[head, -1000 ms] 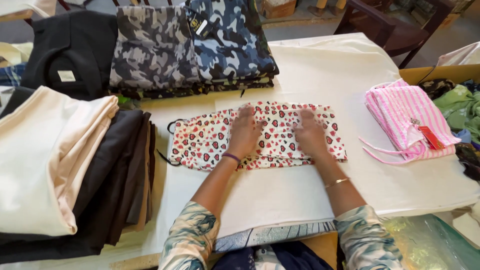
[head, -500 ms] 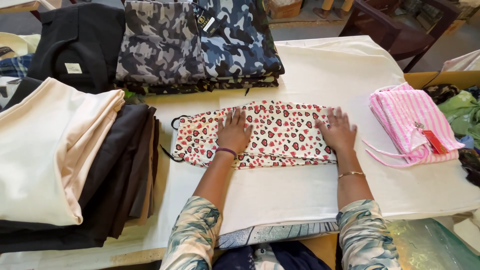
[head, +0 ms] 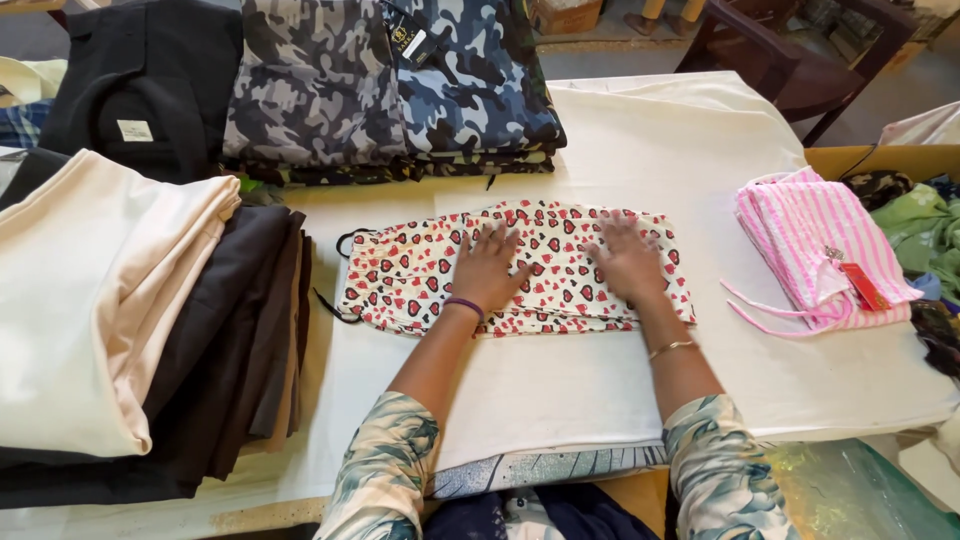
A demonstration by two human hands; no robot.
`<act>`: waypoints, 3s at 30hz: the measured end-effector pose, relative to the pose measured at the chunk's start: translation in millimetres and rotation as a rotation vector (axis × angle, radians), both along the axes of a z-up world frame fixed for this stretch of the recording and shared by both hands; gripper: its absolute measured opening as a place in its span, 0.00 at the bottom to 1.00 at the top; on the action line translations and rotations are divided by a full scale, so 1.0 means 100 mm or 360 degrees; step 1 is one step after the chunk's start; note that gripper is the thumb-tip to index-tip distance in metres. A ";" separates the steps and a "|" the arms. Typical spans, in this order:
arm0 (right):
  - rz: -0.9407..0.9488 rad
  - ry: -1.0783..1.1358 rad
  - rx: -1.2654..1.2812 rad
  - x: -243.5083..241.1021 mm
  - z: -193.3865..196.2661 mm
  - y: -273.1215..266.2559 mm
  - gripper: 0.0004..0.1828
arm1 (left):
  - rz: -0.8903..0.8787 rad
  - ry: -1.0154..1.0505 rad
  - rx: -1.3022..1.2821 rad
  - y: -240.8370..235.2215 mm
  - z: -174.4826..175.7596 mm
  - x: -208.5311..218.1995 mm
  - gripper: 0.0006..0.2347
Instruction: The person folds a white garment with red hearts, then a yellow garment, smoothing and aligning edges before stacking them on a table. The person then unfolds the yellow garment and begins refolding it.
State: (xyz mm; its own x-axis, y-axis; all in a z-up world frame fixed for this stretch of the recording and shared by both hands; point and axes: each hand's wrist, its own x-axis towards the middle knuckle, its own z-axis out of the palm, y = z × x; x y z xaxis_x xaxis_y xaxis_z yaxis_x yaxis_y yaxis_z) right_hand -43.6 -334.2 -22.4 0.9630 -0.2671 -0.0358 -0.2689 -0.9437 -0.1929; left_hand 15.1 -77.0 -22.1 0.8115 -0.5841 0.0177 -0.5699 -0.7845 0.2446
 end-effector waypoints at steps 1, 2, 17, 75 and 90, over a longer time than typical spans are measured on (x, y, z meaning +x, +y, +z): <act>0.0001 -0.0003 0.0007 -0.01 -0.01 -0.15 0.39 | 0.0001 -0.0003 0.0007 0.04 -0.08 0.06 0.32; -0.0133 0.0043 -0.0019 -0.02 -0.03 -0.29 0.40 | 0.0053 -0.0048 -0.0041 0.08 -0.15 0.12 0.33; -0.0867 -0.0595 0.1039 -0.28 0.34 -0.81 0.17 | -0.0961 -0.0163 -0.0539 -0.67 -0.05 -1.04 0.31; 0.0341 0.0183 0.0063 -0.10 0.38 0.60 0.34 | -0.0058 0.0026 -0.0032 -0.17 -0.03 -0.03 0.34; 0.0436 -0.0149 0.0076 -0.11 0.06 0.73 0.34 | -0.0006 -0.0310 -0.0499 -0.25 -0.30 -0.07 0.31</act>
